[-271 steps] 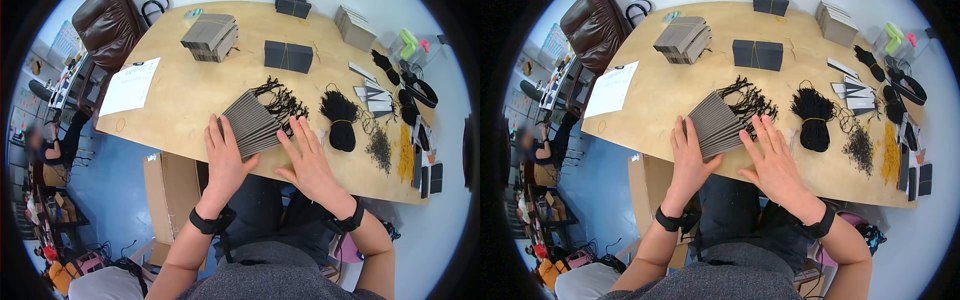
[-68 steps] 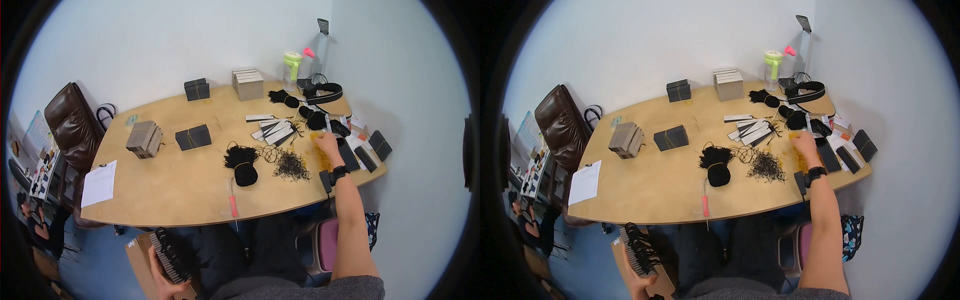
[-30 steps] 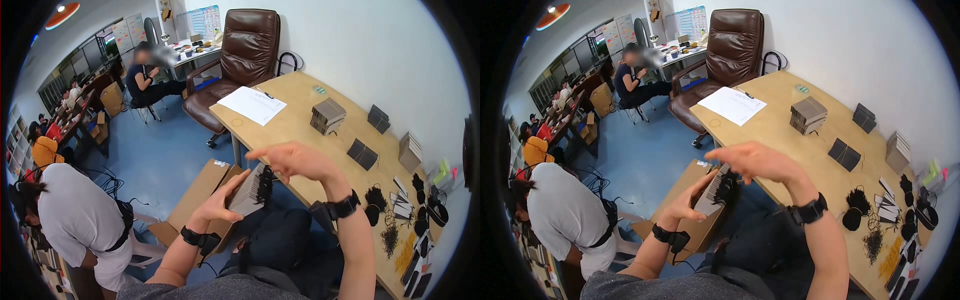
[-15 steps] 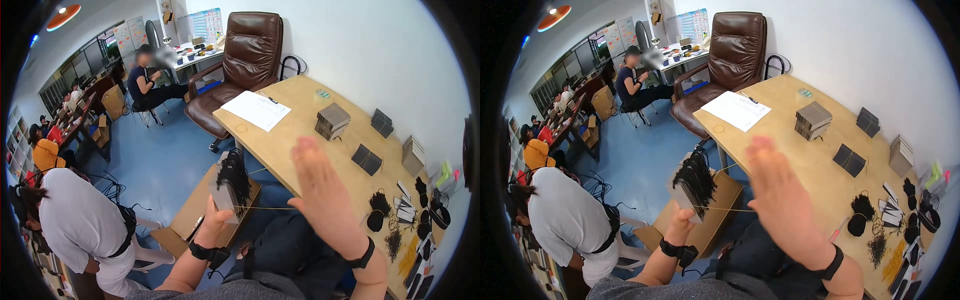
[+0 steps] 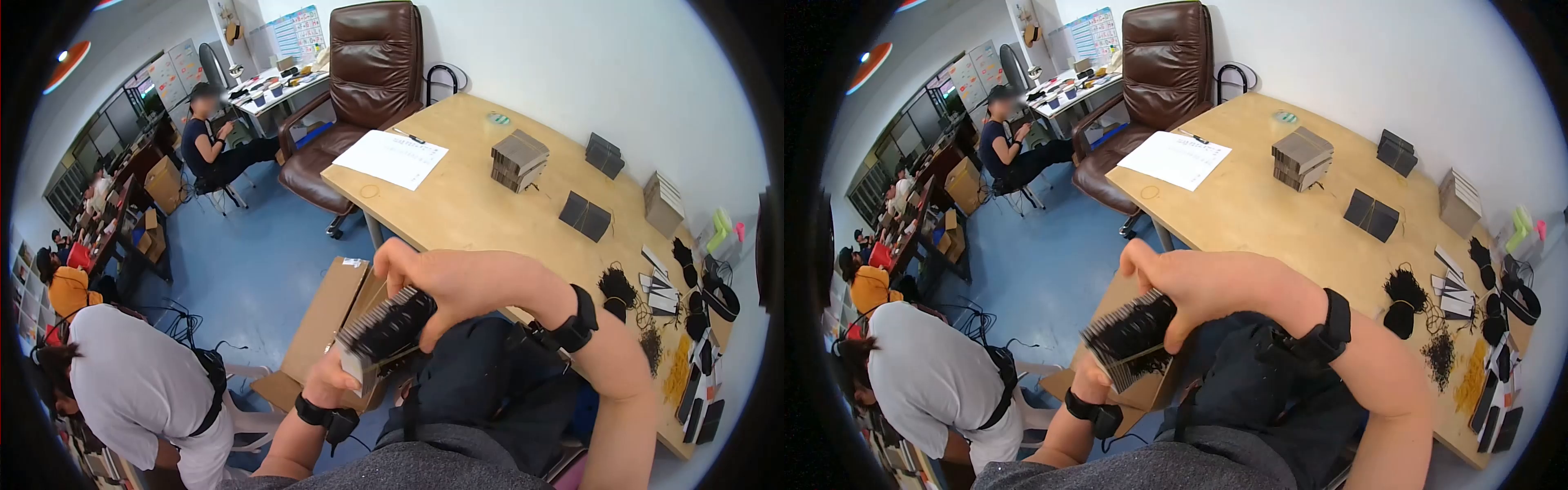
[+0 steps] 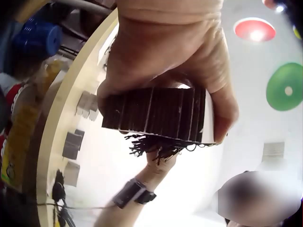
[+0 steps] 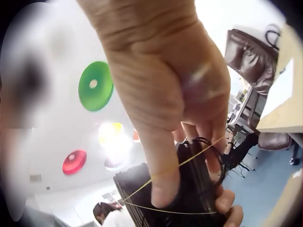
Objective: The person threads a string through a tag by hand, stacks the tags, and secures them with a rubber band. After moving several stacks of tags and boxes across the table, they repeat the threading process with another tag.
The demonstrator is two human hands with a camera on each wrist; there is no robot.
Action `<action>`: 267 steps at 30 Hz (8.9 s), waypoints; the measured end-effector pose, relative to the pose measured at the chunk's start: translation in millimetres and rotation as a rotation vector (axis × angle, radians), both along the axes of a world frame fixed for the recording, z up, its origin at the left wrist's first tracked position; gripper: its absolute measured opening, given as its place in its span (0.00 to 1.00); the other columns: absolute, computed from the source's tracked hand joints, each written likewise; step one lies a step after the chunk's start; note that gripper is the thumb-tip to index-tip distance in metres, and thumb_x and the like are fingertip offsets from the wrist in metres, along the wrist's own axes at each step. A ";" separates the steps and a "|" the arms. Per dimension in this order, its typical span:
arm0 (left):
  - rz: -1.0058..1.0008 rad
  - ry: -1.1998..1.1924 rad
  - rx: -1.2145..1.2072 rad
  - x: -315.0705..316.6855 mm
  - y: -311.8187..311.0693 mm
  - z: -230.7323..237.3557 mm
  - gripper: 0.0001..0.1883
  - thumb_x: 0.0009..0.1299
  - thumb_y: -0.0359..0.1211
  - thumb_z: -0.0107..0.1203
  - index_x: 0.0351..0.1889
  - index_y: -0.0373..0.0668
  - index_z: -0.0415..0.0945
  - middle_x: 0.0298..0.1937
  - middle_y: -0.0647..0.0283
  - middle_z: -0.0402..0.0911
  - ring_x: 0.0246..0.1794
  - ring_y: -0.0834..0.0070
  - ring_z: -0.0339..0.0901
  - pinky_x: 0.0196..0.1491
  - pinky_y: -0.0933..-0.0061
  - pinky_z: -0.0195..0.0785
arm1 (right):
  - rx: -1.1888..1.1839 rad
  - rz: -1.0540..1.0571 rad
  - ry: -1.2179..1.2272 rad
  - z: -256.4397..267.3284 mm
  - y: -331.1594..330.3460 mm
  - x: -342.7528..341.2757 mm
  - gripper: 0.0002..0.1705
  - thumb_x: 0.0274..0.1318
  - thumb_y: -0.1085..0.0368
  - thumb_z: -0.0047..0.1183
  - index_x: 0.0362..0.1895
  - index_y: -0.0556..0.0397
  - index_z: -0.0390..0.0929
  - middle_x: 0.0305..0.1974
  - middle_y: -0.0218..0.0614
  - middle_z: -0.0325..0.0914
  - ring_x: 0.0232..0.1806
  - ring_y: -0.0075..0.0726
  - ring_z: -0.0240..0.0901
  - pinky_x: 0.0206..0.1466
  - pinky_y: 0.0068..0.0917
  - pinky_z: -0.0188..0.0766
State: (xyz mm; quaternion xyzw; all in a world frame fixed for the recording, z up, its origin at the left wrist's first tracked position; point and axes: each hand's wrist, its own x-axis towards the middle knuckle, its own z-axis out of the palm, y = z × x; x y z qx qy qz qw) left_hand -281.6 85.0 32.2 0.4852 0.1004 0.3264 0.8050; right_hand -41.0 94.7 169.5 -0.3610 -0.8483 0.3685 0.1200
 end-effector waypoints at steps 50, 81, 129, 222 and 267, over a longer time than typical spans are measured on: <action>0.423 -0.317 -0.032 -12.3 6.4 -59.1 0.60 0.46 0.53 0.78 0.74 0.41 0.57 0.68 0.48 0.69 0.63 0.50 0.73 0.66 0.48 0.69 | 0.458 -0.814 0.895 -91.6 -30.6 -77.4 0.05 0.59 0.73 0.60 0.35 0.60 0.76 0.42 0.33 0.73 0.35 0.21 0.72 0.40 0.21 0.70; 0.264 -0.343 -0.048 9.8 16.9 -30.4 0.66 0.41 0.59 0.78 0.74 0.37 0.55 0.66 0.43 0.67 0.66 0.50 0.68 0.67 0.47 0.67 | 0.426 -0.804 0.811 -105.7 -58.5 -57.3 0.10 0.61 0.75 0.56 0.47 0.59 0.77 0.44 0.40 0.75 0.40 0.33 0.77 0.44 0.26 0.75; 0.167 -0.306 -0.018 -13.8 26.7 -89.0 0.65 0.41 0.69 0.72 0.74 0.44 0.59 0.67 0.51 0.70 0.64 0.53 0.72 0.65 0.48 0.70 | -0.511 -0.531 1.038 -82.3 -24.2 -30.9 0.09 0.66 0.67 0.56 0.44 0.60 0.79 0.34 0.26 0.79 0.33 0.17 0.73 0.39 0.18 0.71; 0.242 -0.387 0.103 39.5 30.3 -55.1 0.56 0.50 0.52 0.73 0.75 0.43 0.56 0.72 0.49 0.64 0.71 0.52 0.64 0.73 0.47 0.56 | -0.030 -0.980 1.056 -93.9 -46.8 -29.0 0.09 0.66 0.66 0.56 0.43 0.60 0.80 0.33 0.28 0.77 0.32 0.15 0.71 0.36 0.16 0.68; 0.345 -0.189 -0.066 41.9 25.1 -59.6 0.62 0.43 0.58 0.76 0.72 0.37 0.58 0.68 0.49 0.69 0.65 0.56 0.71 0.68 0.52 0.68 | 0.439 -1.022 0.915 -105.7 -50.4 -65.6 0.09 0.56 0.79 0.60 0.40 0.58 0.76 0.31 0.30 0.74 0.27 0.17 0.69 0.32 0.18 0.68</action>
